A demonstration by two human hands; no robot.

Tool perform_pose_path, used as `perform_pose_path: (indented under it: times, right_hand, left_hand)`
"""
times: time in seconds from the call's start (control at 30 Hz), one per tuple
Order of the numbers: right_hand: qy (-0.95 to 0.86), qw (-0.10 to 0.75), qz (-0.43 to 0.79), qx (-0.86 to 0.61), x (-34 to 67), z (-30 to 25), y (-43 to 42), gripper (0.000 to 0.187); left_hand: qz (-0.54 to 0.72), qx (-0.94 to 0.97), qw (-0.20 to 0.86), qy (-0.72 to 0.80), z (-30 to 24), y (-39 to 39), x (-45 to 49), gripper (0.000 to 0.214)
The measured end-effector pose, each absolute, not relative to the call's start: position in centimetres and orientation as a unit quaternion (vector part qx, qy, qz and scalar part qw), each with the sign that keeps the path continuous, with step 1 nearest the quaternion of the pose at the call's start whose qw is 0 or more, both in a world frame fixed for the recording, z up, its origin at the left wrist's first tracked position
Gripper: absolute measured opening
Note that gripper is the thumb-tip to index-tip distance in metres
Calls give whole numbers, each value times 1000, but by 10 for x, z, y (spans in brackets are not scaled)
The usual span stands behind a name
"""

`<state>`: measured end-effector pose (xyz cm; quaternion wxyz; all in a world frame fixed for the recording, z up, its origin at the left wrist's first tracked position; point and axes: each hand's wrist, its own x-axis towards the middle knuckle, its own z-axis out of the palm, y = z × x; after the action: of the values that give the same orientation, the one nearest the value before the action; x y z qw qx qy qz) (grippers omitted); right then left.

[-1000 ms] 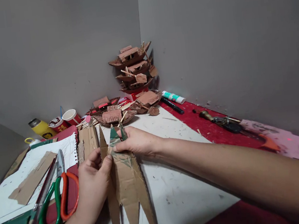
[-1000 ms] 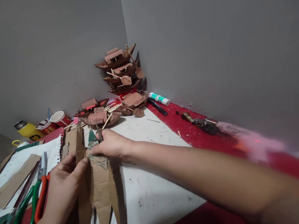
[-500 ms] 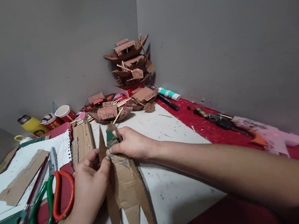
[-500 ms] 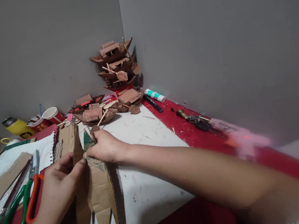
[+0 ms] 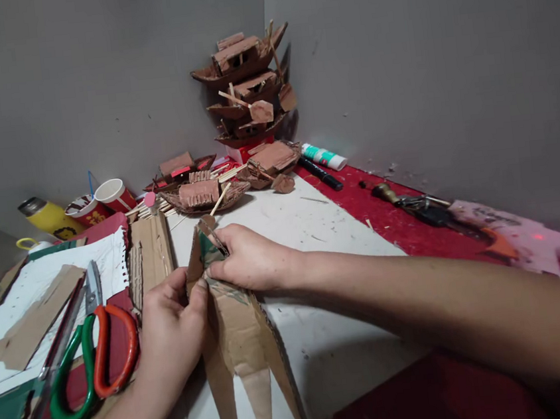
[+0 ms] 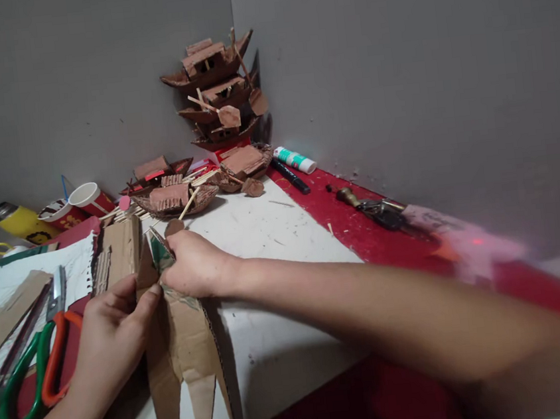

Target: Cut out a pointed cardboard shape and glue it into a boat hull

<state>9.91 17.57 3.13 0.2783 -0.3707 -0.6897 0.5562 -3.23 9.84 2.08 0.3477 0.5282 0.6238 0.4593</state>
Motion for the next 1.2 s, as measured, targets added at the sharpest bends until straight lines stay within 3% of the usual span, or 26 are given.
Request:
perform_pose_path:
  times: [0.3, 0.53, 0.73, 1.2]
  right_hand:
    - [-676, 266, 597, -340, 104, 33, 185, 10]
    - [-674, 290, 590, -336, 105, 37, 187, 8]
    - [-663, 325, 592, -322, 105, 39, 185, 9]
    - [-663, 339, 596, -300, 107, 45, 180, 8]
  left_hand:
    - [500, 416, 453, 609, 27, 105, -38, 28]
    - [551, 366, 424, 619, 26, 105, -41, 32]
    - [570, 374, 431, 590, 29, 104, -40, 24]
    - [577, 358, 394, 620, 36, 101, -33, 37]
